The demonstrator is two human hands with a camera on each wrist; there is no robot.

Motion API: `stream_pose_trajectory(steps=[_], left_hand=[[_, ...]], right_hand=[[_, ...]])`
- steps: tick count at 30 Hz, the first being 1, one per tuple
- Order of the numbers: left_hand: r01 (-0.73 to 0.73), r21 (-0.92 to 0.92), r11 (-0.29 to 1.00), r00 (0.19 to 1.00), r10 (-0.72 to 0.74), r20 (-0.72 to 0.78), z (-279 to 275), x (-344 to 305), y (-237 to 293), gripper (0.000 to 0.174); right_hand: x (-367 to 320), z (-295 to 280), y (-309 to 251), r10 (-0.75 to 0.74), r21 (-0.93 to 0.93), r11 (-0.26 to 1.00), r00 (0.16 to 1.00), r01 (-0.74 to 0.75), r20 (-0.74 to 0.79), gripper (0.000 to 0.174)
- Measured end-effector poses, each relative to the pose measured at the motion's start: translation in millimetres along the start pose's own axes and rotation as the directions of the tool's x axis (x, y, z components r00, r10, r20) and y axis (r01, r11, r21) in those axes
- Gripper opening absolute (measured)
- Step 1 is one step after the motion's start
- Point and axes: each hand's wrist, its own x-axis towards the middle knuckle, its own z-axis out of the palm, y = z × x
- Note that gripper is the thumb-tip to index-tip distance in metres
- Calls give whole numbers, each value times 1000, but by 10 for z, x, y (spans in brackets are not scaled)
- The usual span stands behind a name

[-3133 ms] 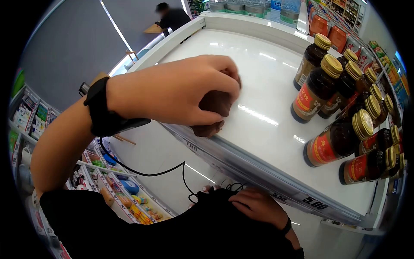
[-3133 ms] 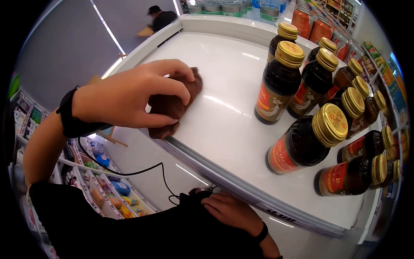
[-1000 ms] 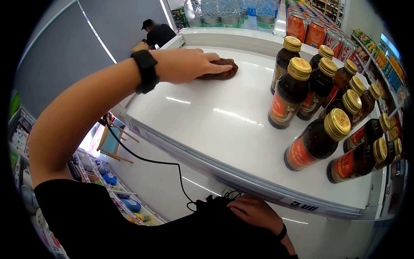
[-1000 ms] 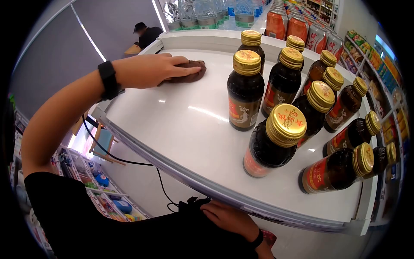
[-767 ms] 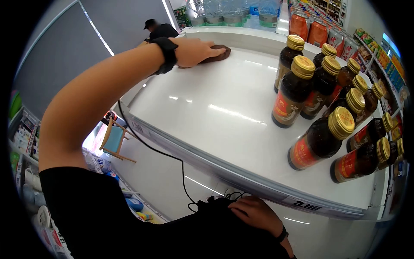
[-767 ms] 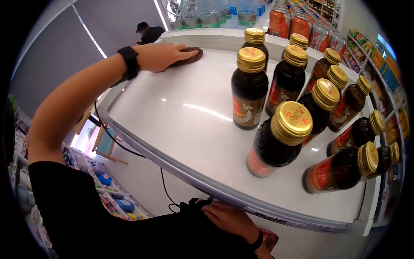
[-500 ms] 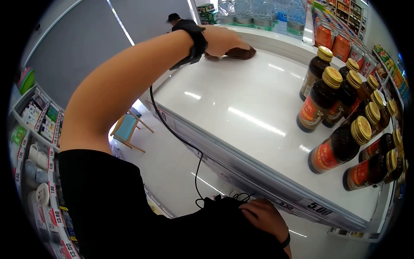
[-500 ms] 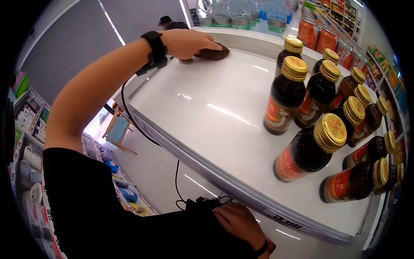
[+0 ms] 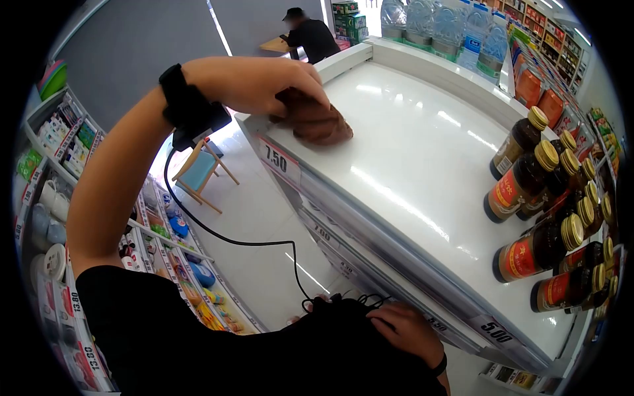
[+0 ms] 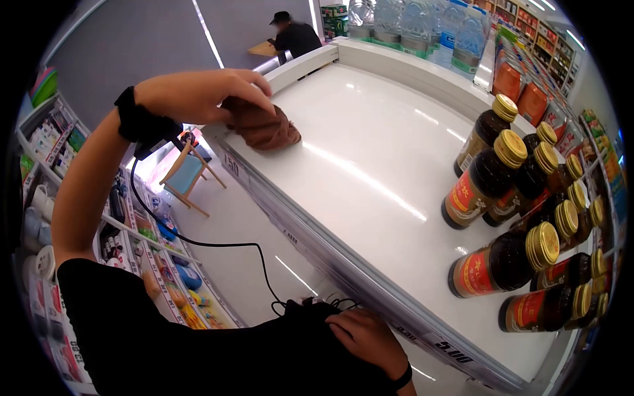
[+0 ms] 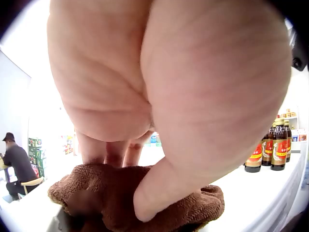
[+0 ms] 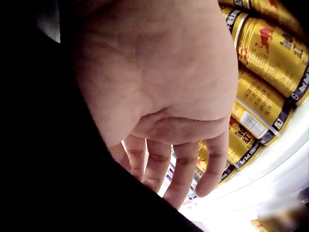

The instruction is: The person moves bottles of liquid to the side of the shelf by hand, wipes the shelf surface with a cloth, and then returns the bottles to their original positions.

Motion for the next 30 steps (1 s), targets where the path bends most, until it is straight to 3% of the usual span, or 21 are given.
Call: stream_pose_trajectory(steps=[4, 6, 9, 13, 18, 21, 27, 30], left_hand=[[192, 5, 981, 979, -191, -77, 48, -142, 27, 45], [236, 196, 952, 972, -228, -65, 69, -156, 27, 44], [313, 215, 925, 946, -324, 15, 85, -125, 97, 46], [207, 308, 928, 976, -219, 4, 129, -105, 137, 46], [112, 340, 934, 975, -169, 142, 90, 52, 148, 38], [111, 369, 923, 975, -172, 138, 127, 102, 164, 35], [170, 450, 877, 954, -261, 147, 116, 287, 295, 21], [110, 559, 822, 974, -201, 104, 215, 417, 55, 15]], right_hand=[[75, -37, -34, -17, -23, 1000, 998, 18, 52, 14], [99, -45, -22, -22, -8, 1000, 998, 23, 64, 15], [130, -62, -21, 2, 14, 1000, 996, -3, 90, 15], [119, -62, 4, -3, 13, 1000, 996, 2, 91, 15], [125, -98, 9, 14, 33, 999, 996, -17, 91, 16], [105, -99, 51, -31, 25, 999, 998, 30, 49, 16], [105, -174, 36, 21, 70, 997, 999, -24, 46, 15], [98, -167, 53, 25, 102, 994, 999, -27, 26, 14]])
